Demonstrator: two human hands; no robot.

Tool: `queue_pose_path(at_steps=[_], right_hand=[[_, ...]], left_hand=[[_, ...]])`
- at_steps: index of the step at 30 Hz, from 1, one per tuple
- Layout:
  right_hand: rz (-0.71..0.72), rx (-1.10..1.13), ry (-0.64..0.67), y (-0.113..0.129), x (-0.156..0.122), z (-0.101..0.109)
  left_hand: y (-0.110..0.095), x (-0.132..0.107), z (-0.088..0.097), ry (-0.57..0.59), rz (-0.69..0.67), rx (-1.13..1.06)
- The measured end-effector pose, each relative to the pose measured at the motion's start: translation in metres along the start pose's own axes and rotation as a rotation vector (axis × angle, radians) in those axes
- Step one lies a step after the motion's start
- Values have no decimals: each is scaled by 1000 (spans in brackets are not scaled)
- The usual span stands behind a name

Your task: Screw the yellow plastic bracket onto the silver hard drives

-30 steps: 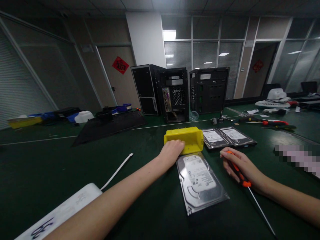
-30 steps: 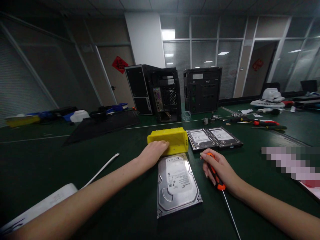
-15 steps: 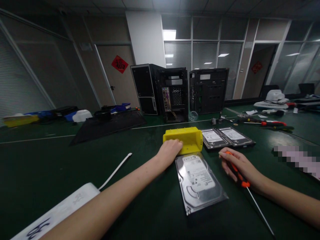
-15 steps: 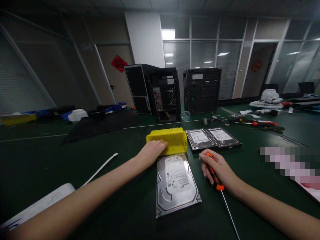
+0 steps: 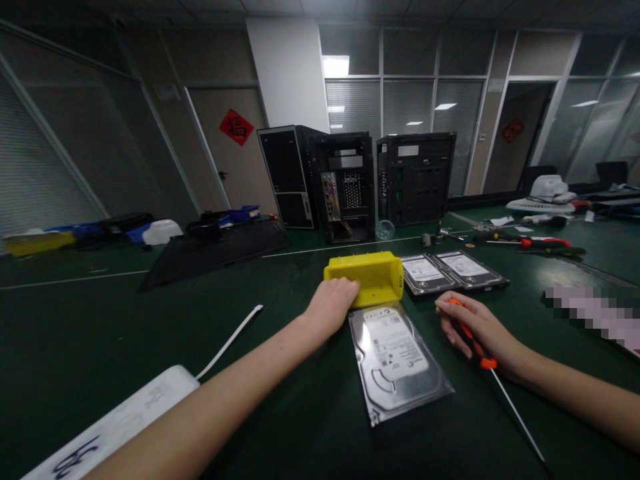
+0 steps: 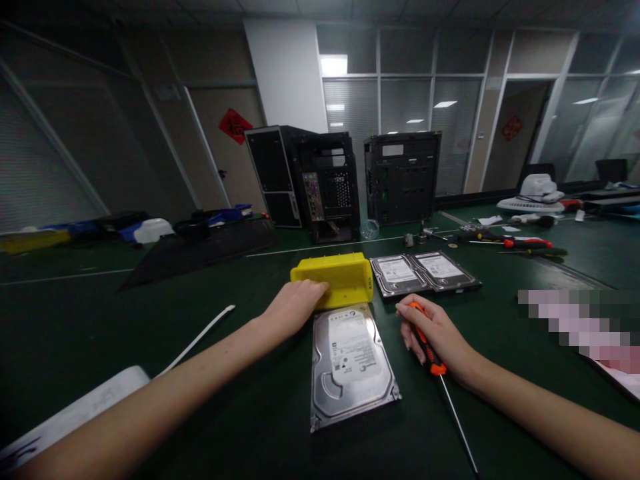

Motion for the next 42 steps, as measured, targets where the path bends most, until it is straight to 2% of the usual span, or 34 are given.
queue_pose_path(at_steps=[7,15,24,28,31,34,37,39,42], right_hand=[[-25,15,-2,-3,0,1],[-19,23,6,-3,0,0],[-15,14,6,-2,-1,0],[-15,14,5,-2,0,0],[-13,4,5,-2,1,0],[-18,2,0,-3,2,1],[-24,18,-7,-4,2,1],[-16,24,-8,-3,1,1],[-10,22,-1,-3,0,1]], left_hand=[[-10,5,-4,2,-40,73],[-19,5,-10,-48,-134,138],[-23,5,-12,-123,-139,207],[-23,3,-7,-136,-140,213],[-26,-1,6,-140,-148,204],[-41,-10,25,-141,-218,178],[-73,-22,42,-151,-405,82],[-92,-28,49,-173,-506,47],[-106,-30,51,-208,-562,33]])
Point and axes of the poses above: each hand's wrist, its own x-axis towards the middle knuckle, its own z-axis out of the back of the hand, y = z × x, the point moved 9 cm from there along x, towards the middle knuckle, and after that the axes turned 5 degrees about y, right-handed, at the moved point
